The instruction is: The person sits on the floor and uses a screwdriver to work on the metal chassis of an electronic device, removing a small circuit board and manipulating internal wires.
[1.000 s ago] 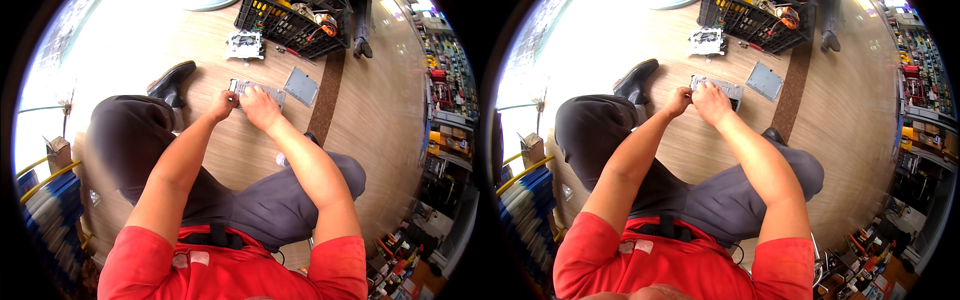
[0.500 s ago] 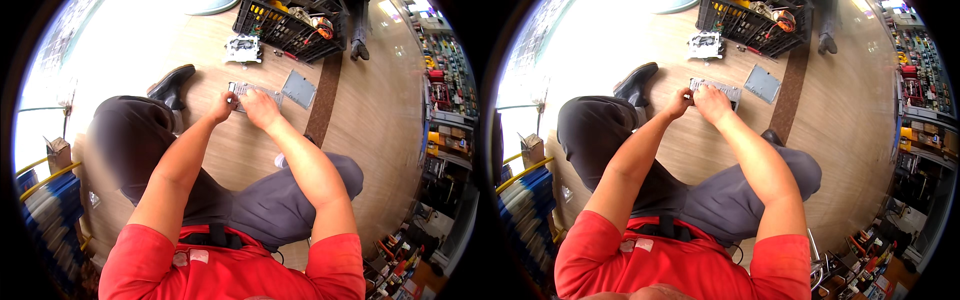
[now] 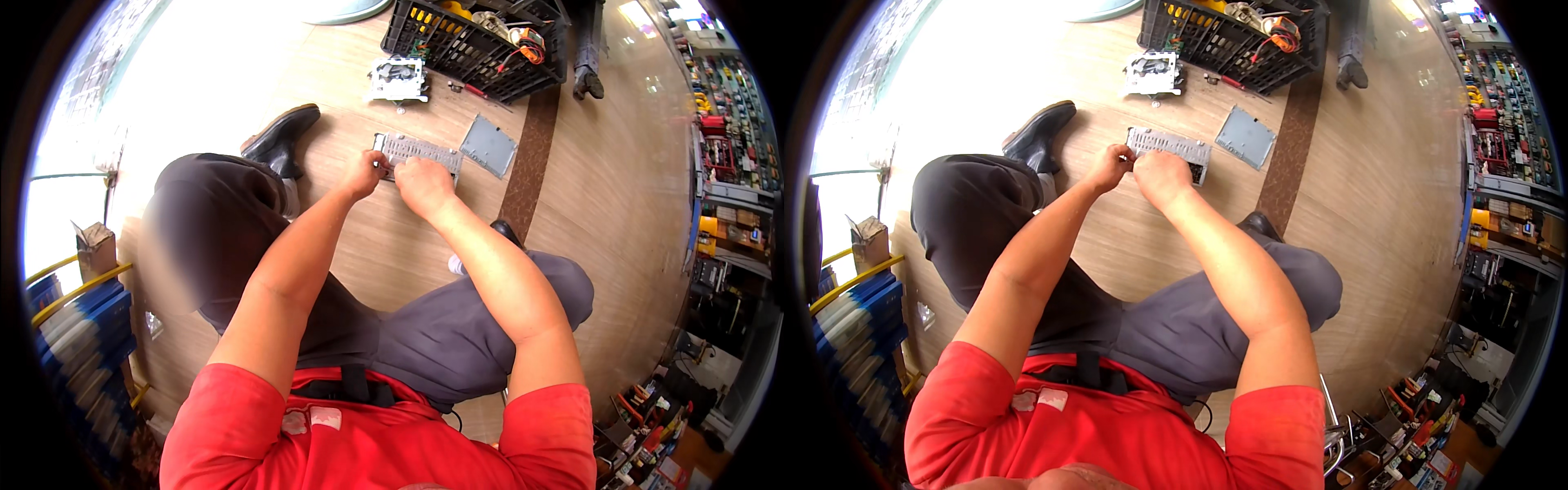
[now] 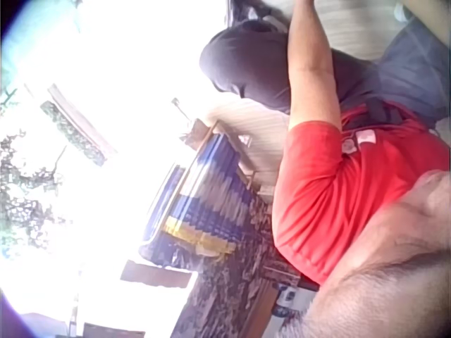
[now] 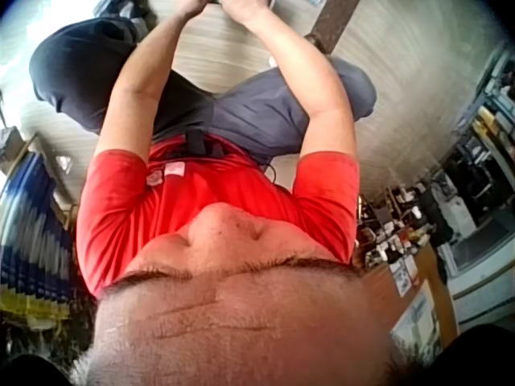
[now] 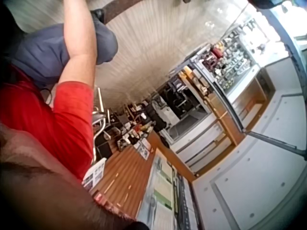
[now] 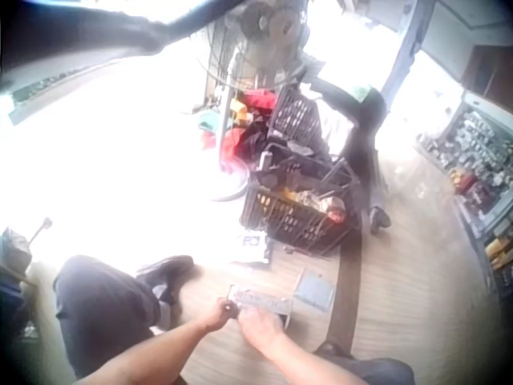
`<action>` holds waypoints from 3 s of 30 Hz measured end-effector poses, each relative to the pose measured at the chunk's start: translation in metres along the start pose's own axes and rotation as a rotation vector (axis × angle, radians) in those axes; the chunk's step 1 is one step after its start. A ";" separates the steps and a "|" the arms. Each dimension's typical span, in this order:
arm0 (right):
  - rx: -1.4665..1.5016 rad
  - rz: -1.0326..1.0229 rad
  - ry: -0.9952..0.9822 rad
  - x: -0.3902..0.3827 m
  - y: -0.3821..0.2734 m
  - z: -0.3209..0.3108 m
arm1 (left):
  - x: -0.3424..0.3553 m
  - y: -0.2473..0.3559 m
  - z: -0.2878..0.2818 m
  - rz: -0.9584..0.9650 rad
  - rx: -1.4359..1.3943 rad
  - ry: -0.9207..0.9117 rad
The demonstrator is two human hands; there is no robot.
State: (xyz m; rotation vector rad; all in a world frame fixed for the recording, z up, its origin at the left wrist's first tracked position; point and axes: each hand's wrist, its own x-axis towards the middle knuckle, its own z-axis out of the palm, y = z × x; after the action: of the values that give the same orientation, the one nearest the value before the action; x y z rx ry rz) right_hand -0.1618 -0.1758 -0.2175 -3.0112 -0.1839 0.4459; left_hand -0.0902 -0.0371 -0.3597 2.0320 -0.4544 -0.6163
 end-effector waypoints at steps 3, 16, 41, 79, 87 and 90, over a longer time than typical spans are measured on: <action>-0.043 -0.068 0.044 0.004 0.003 0.003 | 0.000 0.002 -0.001 -0.014 0.023 -0.017; 0.059 0.080 -0.176 0.006 0.011 -0.007 | 0.004 -0.012 0.005 -0.045 -0.099 0.000; 0.245 0.350 -0.341 0.009 -0.017 0.000 | 0.002 -0.006 0.004 -0.066 -0.033 -0.017; 0.423 0.284 -0.187 -0.006 0.008 0.008 | 0.007 -0.012 0.009 -0.015 -0.015 0.019; 0.239 0.281 -0.232 -0.004 0.001 0.011 | 0.011 -0.026 0.016 0.006 -0.019 0.011; 0.130 0.237 -0.245 0.000 -0.003 0.018 | 0.010 -0.038 0.029 0.070 -0.212 0.090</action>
State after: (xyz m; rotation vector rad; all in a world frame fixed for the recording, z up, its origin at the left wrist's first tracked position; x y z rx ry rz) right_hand -0.1671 -0.1717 -0.2343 -2.8530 0.1811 0.8147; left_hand -0.0958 -0.0431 -0.4081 1.8268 -0.3882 -0.5060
